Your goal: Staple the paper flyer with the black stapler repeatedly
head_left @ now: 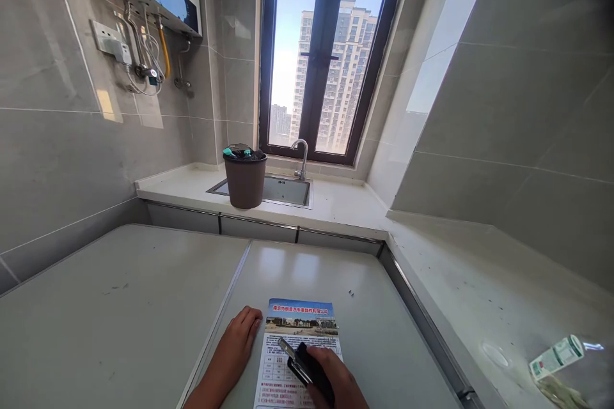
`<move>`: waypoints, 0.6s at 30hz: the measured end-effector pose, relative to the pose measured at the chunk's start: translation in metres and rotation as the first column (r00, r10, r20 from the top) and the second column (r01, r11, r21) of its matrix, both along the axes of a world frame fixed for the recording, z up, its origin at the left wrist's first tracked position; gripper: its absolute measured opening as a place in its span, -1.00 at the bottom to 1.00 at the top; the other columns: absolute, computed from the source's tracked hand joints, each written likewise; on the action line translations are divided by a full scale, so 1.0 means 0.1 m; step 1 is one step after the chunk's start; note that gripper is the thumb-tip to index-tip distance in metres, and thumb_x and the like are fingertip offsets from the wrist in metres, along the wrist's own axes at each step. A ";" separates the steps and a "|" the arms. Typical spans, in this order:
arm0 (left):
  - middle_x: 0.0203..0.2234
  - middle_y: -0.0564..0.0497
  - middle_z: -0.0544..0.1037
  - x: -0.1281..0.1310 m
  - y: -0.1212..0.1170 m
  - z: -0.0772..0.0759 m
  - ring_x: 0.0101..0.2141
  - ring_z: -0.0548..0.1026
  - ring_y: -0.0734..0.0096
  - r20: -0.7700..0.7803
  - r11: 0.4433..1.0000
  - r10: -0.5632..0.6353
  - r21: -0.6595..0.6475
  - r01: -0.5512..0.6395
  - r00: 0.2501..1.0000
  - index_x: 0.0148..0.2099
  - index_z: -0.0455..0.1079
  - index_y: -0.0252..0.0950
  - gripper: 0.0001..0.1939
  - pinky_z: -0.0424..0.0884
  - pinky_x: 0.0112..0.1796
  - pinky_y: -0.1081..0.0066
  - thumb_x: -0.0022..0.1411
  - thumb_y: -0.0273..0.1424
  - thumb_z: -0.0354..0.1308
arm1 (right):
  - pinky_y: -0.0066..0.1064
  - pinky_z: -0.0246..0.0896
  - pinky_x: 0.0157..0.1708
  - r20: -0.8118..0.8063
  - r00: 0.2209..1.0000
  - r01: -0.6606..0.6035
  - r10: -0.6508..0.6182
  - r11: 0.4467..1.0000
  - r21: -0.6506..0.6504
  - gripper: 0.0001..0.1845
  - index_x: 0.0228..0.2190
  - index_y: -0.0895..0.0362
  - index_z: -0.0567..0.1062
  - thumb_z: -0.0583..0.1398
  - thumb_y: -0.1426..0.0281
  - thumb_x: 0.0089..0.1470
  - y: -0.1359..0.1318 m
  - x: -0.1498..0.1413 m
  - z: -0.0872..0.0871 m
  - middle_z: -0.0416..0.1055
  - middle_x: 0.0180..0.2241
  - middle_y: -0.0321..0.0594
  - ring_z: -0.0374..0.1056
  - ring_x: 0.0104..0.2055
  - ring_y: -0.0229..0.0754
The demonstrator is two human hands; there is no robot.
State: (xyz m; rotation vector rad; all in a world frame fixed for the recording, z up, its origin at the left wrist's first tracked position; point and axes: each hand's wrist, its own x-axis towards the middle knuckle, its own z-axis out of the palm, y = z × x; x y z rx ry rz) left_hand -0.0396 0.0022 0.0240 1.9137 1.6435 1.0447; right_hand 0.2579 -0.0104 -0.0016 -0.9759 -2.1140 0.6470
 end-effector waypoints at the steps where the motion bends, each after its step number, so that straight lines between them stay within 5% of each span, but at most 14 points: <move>1: -0.17 -0.08 0.52 0.00 0.00 -0.01 -0.16 0.52 0.18 -0.004 1.000 -0.001 0.002 0.001 1.000 -0.14 0.42 -0.18 -0.63 0.45 -0.07 0.21 0.50 -0.18 -0.17 | -0.35 0.41 0.05 -0.001 1.000 -0.005 0.005 1.000 -0.001 -0.34 0.17 -0.12 0.36 0.26 0.47 0.03 0.01 0.00 0.00 0.49 0.06 -0.18 0.47 0.05 -0.03; 18: -0.17 -0.09 0.53 0.00 0.00 0.01 -0.17 0.52 0.17 -0.036 1.000 0.005 -0.002 -0.005 0.999 -0.12 0.45 -0.17 -0.61 0.45 -0.10 0.21 0.50 -0.18 -0.18 | -0.36 0.45 -0.02 0.023 0.999 -0.029 0.030 0.998 -0.048 -0.38 0.15 -0.11 0.36 0.23 0.49 0.06 -0.01 -0.01 0.13 0.50 0.02 -0.17 0.48 0.01 -0.05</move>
